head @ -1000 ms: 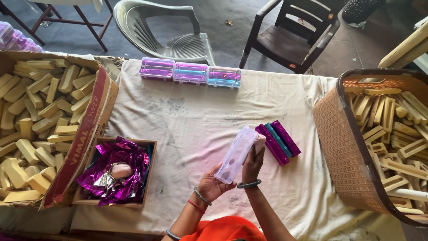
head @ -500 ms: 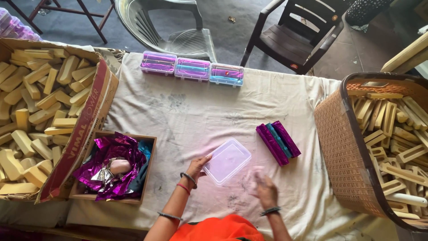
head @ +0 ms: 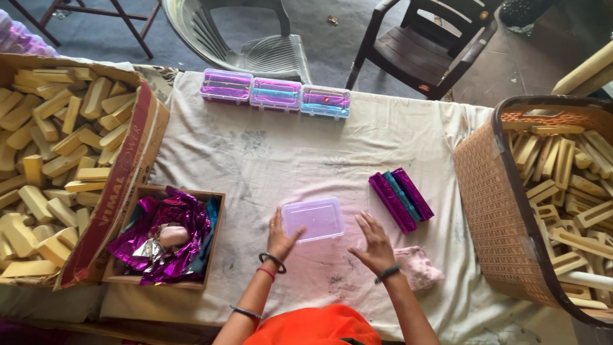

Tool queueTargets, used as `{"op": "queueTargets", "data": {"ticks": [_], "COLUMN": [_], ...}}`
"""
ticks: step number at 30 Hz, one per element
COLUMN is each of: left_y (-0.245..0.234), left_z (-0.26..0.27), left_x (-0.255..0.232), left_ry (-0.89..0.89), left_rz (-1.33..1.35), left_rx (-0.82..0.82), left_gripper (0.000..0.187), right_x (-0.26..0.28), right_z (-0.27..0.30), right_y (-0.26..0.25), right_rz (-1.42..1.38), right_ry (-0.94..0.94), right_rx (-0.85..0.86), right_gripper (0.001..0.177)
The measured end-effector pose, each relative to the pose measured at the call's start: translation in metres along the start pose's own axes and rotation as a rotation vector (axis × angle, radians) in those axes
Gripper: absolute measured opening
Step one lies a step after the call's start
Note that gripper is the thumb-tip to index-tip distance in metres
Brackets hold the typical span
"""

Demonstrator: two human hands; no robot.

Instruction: The person wipes a translucent plastic container with a pink cloth, then places several foil-wrapped rectangular items inside it. After closing the container, the person picks up wooden blocks from a basket and wipes them individually with the cloth.

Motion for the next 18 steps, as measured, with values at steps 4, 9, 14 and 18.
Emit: {"op": "queueTargets", "data": {"ticks": [4,9,14,18], "left_y": [-0.013,-0.013,-0.011,-0.010], "left_z": [0.028,0.033,0.030,0.029], "left_x": [-0.010,-0.003,0.002,0.005], "left_ry": [0.267,0.095,0.046,0.070], "left_rz": [-0.095,-0.087,-0.232,-0.274], "left_rx": [0.027,0.056,0.017,-0.011], "left_gripper": [0.149,0.140,0.116,0.107], "right_x": [0.030,0.043,0.042,0.040], "right_z": [-0.054,-0.082,-0.080,-0.077], "right_y": [0.015,0.029,0.030,0.031], "right_rz": [0.099,0.261,0.201,0.137], "right_ry": [-0.121,-0.174,-0.151,-0.149], "right_rx": [0.167,0.433,0.460,0.442], "right_gripper": [0.115,0.136,0.136,0.132]}}
Point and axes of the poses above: each hand's wrist, its own z-axis away from the middle knuckle, its own y-axis out of the palm, x = y × z, the point moved 2 cm from there along -z, towards the middle knuckle, and after that the axes turned 8 degrees about -x, right-handed, at the moved point
